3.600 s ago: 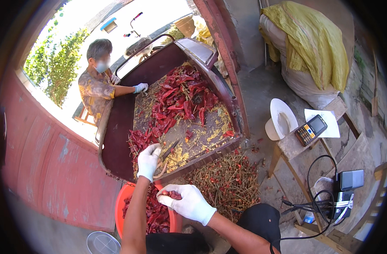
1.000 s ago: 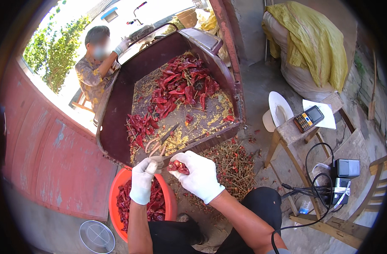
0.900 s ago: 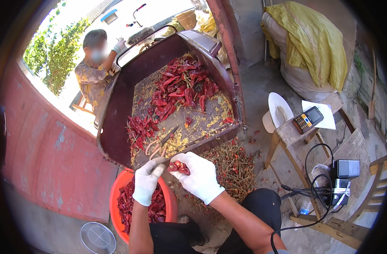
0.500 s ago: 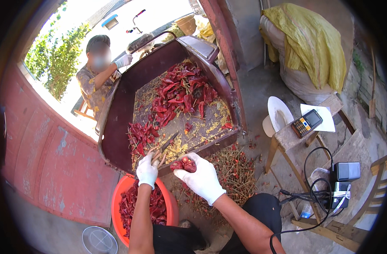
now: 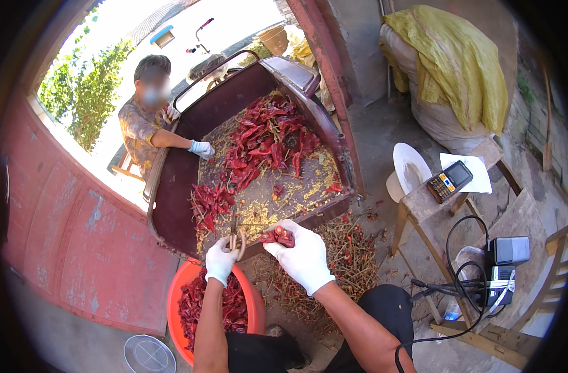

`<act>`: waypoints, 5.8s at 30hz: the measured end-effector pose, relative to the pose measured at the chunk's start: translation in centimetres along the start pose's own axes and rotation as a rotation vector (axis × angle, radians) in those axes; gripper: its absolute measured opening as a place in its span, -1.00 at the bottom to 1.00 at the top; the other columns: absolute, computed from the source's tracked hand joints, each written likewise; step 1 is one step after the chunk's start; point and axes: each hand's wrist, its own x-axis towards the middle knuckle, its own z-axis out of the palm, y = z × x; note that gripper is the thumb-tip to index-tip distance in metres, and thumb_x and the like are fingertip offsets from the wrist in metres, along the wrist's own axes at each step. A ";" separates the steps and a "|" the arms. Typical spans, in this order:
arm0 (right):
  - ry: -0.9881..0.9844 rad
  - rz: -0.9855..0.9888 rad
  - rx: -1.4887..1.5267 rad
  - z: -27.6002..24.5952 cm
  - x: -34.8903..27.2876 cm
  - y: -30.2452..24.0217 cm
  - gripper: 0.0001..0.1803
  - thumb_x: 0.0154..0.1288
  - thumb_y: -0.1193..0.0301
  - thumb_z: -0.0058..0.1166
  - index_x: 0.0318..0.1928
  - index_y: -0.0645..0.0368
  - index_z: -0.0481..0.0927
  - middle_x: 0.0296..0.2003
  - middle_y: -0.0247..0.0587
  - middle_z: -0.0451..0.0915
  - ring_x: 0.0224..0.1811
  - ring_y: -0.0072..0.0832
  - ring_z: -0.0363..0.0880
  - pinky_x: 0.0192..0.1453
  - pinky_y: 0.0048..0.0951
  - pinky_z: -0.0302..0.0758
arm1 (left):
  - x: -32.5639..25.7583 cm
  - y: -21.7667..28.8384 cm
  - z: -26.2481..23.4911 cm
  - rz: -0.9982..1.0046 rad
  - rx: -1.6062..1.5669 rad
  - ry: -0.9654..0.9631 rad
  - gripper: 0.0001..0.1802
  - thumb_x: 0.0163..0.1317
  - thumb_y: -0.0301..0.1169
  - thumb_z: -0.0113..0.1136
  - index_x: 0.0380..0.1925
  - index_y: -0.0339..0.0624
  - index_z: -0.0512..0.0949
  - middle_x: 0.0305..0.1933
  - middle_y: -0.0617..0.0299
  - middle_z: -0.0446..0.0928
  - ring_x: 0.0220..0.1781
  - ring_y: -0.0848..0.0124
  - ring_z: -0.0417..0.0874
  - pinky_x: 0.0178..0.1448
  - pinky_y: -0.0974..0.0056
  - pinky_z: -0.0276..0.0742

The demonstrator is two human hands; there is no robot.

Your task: The person sorts and de-stems dried red peppers by hand and with scissors, collecting the processed peppers in a red basin.

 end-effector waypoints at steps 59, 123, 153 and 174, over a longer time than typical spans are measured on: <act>-0.225 -0.195 -0.310 -1.3 -0.3 0.6 -0.78 0.11 0.51 0.28 -0.19 0.03 0.67 -0.37 -0.18 0.69 -0.36 -0.33 0.67 -0.29 -0.34 0.56 | -14.2 5.3 -3.5 0.497 -0.102 -0.182 -0.62 0.09 -0.43 0.42 -0.05 -0.27 0.68 -0.38 0.02 0.66 -0.39 0.36 0.67 -0.21 0.30 0.59; -0.265 0.260 0.282 1.2 1.1 1.1 -0.64 0.22 0.19 0.37 -0.01 0.02 0.69 -0.20 -0.18 0.74 -0.15 -0.40 0.73 0.04 -0.39 0.59 | 15.7 8.8 4.3 0.450 0.003 0.395 -0.65 0.19 -0.24 0.36 -0.09 -0.21 0.70 -0.09 -0.01 0.70 -0.09 0.10 0.72 0.07 0.15 0.57; -0.095 0.168 0.257 0.3 -0.4 -1.3 -0.70 0.25 0.45 0.31 -0.04 0.30 0.66 -0.30 -0.35 0.71 -0.29 -0.70 0.58 -0.16 -0.56 0.55 | -12.2 10.5 -4.4 0.624 -0.533 -0.068 -0.66 0.18 -0.60 0.26 -0.01 -0.23 0.67 -0.03 0.03 0.68 -0.03 0.24 0.71 0.07 0.23 0.61; -0.369 0.103 0.293 2.3 -2.3 -0.6 -0.83 0.21 0.48 0.26 -0.20 0.27 0.65 -0.42 -0.29 0.67 -0.39 -0.56 0.65 -0.28 -0.43 0.58 | -10.9 11.5 -3.4 -0.192 -1.332 -0.104 -0.78 0.37 -0.32 0.10 -0.37 -0.24 0.57 -0.66 0.45 0.32 -0.69 0.63 0.25 -0.66 0.47 0.11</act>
